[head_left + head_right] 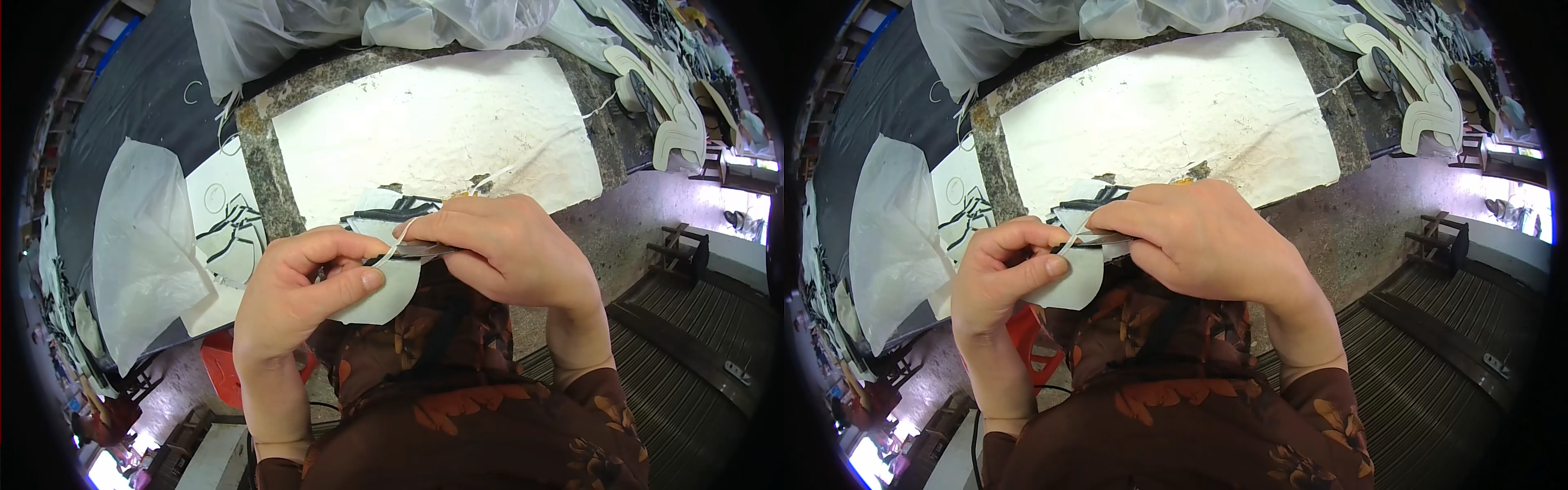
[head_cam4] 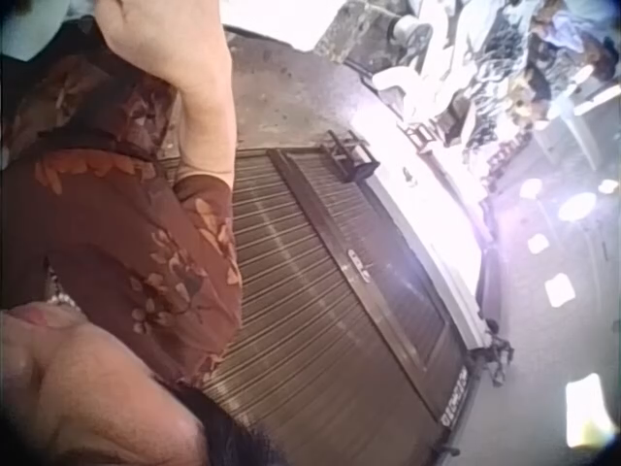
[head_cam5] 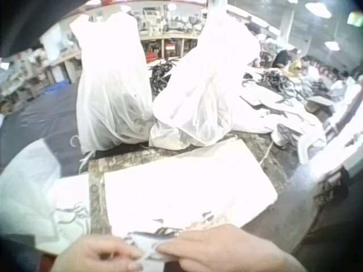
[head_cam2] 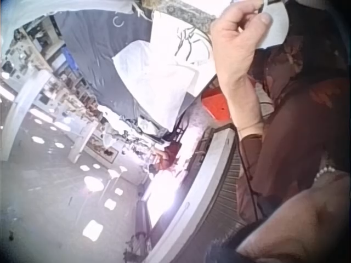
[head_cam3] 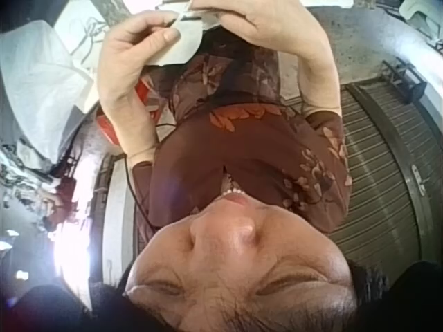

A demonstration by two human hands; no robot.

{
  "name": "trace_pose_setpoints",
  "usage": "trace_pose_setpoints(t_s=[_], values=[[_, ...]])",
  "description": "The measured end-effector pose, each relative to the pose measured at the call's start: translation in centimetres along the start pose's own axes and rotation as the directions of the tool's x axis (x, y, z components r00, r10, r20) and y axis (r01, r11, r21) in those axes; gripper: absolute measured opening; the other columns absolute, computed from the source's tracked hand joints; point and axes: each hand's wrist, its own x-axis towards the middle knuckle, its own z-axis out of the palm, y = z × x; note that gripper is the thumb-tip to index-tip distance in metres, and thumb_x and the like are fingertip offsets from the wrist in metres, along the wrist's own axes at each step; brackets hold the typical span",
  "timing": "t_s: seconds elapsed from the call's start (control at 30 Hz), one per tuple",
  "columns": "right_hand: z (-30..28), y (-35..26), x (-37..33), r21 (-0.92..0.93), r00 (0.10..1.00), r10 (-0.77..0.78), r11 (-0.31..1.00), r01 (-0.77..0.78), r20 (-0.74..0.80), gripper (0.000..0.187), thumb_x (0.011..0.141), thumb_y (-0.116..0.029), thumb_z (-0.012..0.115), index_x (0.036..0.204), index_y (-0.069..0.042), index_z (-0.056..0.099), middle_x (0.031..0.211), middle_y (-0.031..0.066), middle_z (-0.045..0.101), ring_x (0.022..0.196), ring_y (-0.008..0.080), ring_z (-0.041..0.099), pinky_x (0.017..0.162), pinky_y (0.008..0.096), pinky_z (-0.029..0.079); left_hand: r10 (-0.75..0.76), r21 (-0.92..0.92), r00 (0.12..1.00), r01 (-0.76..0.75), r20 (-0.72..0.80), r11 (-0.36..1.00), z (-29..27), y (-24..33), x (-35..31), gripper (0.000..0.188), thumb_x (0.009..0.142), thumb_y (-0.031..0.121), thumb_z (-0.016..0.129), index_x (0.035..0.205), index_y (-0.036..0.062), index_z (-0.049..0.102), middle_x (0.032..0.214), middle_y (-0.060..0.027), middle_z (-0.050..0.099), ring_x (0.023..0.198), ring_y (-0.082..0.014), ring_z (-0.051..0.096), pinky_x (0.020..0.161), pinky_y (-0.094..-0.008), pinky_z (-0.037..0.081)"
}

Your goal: Trimming excess material from shoe components using small clippers or nippers.

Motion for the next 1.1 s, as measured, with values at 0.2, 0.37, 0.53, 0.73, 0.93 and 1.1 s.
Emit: trace_pose_setpoints(t_s=[0.2, 0.37, 0.53, 0.73, 0.93, 1.1], values=[[-1.1, -0.5, 0.4, 0.157, 0.999, -0.017, 0.988, 0.011, 0.039, 0.026, 0.088, -0.014, 0.067, 0.112, -0.006, 0.073, 0.086, 0.012, 0.07, 0.075, 0.033, 0.068, 0.067, 0.0383, 0.054, 0.028, 0.068, 0.999, -0.027, -0.016, 0.997, 0.4, 0.4, -0.1, 0.02, 0.088, 0.002, 0.078, 0.107, -0.0029, 0.076, 0.089, 0.0027, 0.064, 0.08, -0.0039, 0.056, 0.07, -0.0195, 0.042], [-0.6, -0.3, 0.3, 0.082, 0.999, 0.022, 0.996, -0.024, 0.025, 0.027, 0.096, -0.033, 0.068, 0.106, -0.008, 0.074, 0.094, 0.0095, 0.073, 0.084, 0.0316, 0.071, 0.07, 0.0389, 0.055, 0.045, 0.109, 0.998, -0.041, -0.042, 0.993, 0.5, 0.5, -0.2, 0.021, 0.088, 0.007, 0.079, 0.107, -0.0007, 0.078, 0.086, 0.0012, 0.065, 0.074, -0.0046, 0.053, 0.066, -0.0214, 0.042], [-0.5, -0.3, 0.6, 0.105, 1.0, 0.015, 0.994, -0.016, 0.003, 0.03, 0.097, -0.036, 0.068, 0.105, -0.007, 0.073, 0.092, 0.0095, 0.072, 0.085, 0.0318, 0.07, 0.07, 0.0387, 0.055, 0.084, 0.166, 0.993, -0.069, -0.082, 0.984, 1.1, 0.3, -0.1, 0.02, 0.088, 0.007, 0.078, 0.107, -0.001, 0.078, 0.085, -0.0003, 0.066, 0.073, -0.0049, 0.054, 0.065, -0.0216, 0.042], [-0.1, 0.0, 0.7, 0.104, 0.999, -0.024, 0.994, 0.021, 0.026, 0.029, 0.097, -0.035, 0.069, 0.106, -0.007, 0.072, 0.091, 0.0096, 0.07, 0.084, 0.0324, 0.069, 0.07, 0.0395, 0.054, 0.088, 0.124, 0.992, -0.076, -0.096, 0.989, 1.7, 0.1, 0.0, 0.022, 0.088, 0.006, 0.078, 0.109, -0.0003, 0.078, 0.086, -0.0014, 0.068, 0.073, -0.0051, 0.055, 0.066, -0.0217, 0.043], [0.3, 0.4, 0.6, 0.159, 1.0, -0.015, 0.987, 0.016, -0.006, 0.026, 0.096, -0.032, 0.07, 0.105, -0.008, 0.072, 0.091, 0.0095, 0.07, 0.084, 0.0322, 0.069, 0.071, 0.0394, 0.054, 0.081, 0.13, 0.99, -0.066, -0.119, 0.989, 1.9, 0.3, 0.0, 0.023, 0.087, 0.006, 0.078, 0.11, -0.0003, 0.078, 0.087, -0.0021, 0.069, 0.074, -0.0053, 0.056, 0.066, -0.0218, 0.043], [0.4, 0.5, 0.7, 0.172, 1.0, -0.016, 0.985, 0.02, -0.022, 0.024, 0.095, -0.031, 0.071, 0.104, -0.008, 0.073, 0.089, 0.0087, 0.07, 0.081, 0.0313, 0.069, 0.069, 0.0383, 0.054, 0.078, 0.125, 0.99, -0.063, -0.118, 0.99, 1.8, 0.2, 0.0, 0.022, 0.087, 0.006, 0.079, 0.108, -0.0005, 0.078, 0.087, -0.0024, 0.069, 0.074, -0.0056, 0.056, 0.067, -0.022, 0.044]])
